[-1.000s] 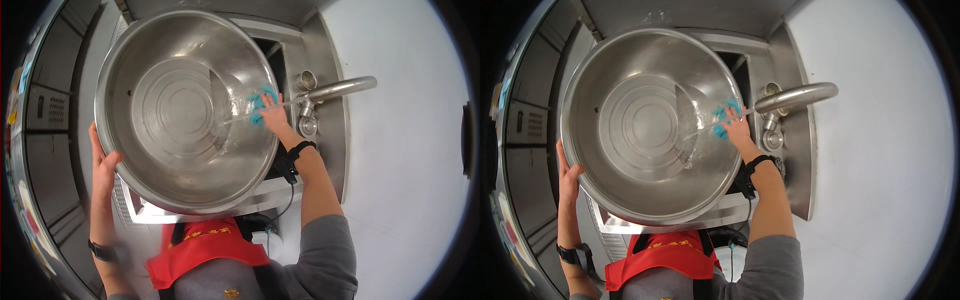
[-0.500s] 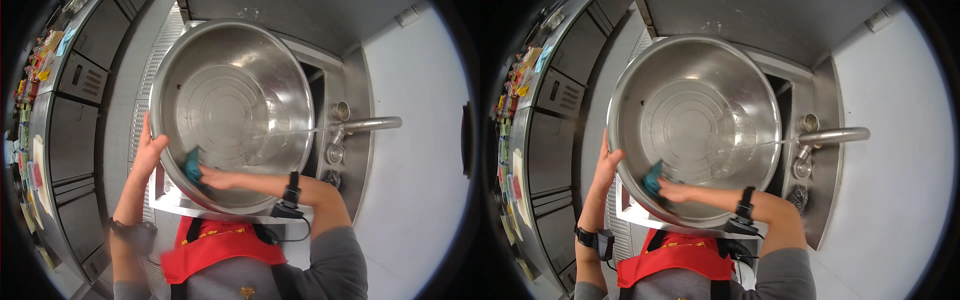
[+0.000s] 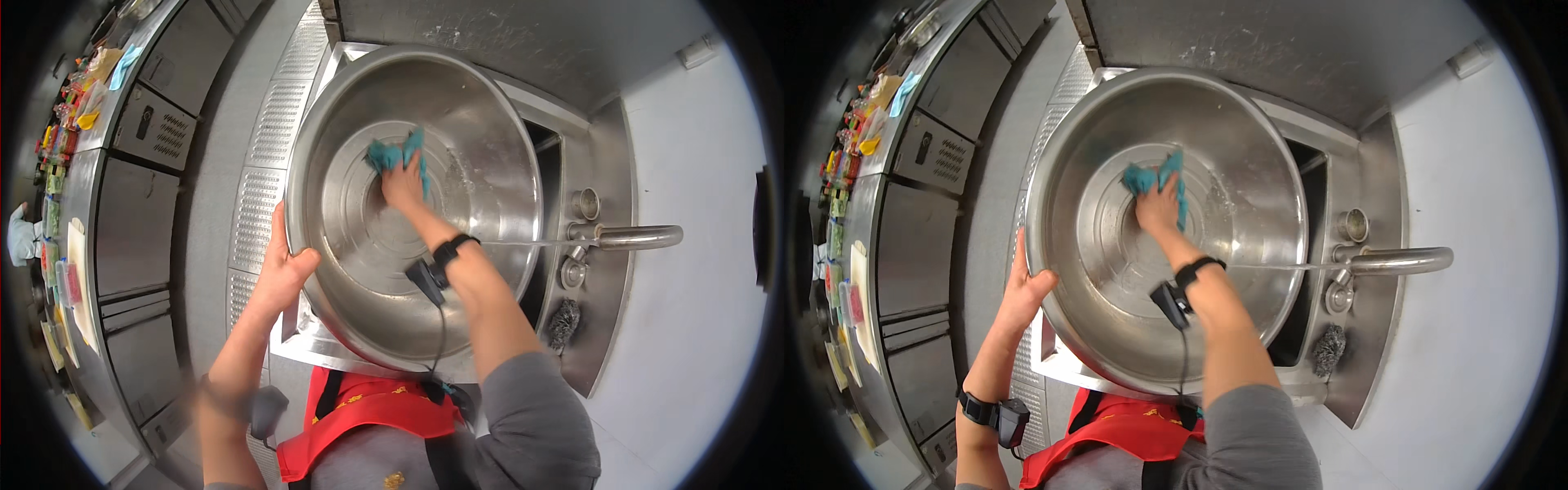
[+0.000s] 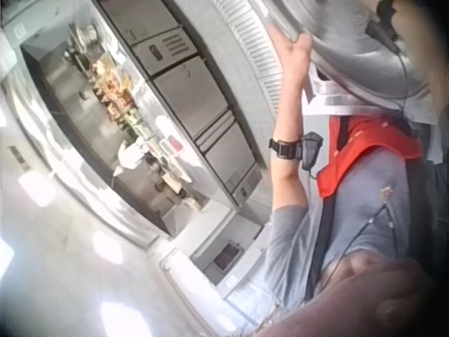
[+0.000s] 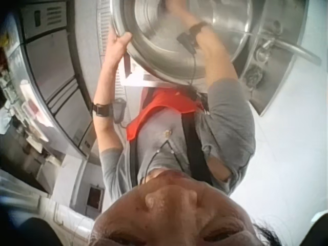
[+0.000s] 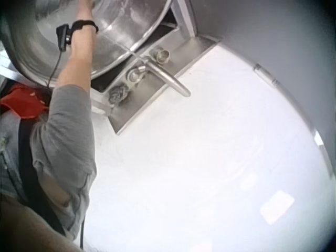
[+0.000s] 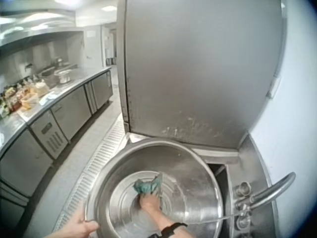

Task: Cleaning a large stainless steel mixing bowl in a kitchen sink using a blue sponge.

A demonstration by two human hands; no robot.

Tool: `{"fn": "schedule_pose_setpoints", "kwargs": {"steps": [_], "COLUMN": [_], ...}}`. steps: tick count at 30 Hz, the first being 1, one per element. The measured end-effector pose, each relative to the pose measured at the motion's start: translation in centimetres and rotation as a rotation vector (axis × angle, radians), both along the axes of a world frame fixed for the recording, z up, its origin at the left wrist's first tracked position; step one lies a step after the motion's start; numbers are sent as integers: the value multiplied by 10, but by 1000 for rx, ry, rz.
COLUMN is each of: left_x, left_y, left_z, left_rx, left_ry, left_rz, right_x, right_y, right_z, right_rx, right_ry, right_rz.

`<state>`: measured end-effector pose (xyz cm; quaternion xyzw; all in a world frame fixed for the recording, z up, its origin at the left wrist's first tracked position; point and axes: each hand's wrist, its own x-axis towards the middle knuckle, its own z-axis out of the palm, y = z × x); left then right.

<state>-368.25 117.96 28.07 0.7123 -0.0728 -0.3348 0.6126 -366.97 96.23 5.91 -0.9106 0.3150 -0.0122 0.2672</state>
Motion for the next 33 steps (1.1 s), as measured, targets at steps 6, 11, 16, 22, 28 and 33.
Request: {"fn": "schedule_pose_setpoints", "kwargs": {"steps": [6, 11, 16, 22, 28, 33], "left_x": [2, 0, 3, 4, 5, 5], "left_y": [4, 7, 1, 6, 6, 12], "left_z": [-9, -6, -5, -7, -11, -11], "left_rx": [-6, 12, -7, 29, 19, 43], "left_ry": [-37, 1, -60, -15, -111, -155], "left_rz": [-29, -23, -87, -78, -126, -147], "right_x": [-159, -101, -44, -100, -103, -16], "right_y": [93, 77, 2, 71, 125, 116], "right_z": [-4, 20, -21, 10, 44, 117], "right_rx": [-52, -90, 31, 67, 784, 1137], "right_ry": [160, -142, -60, 32, -257, -894], "right_rz": [652, 812, 93, 138, 311, 175]}}
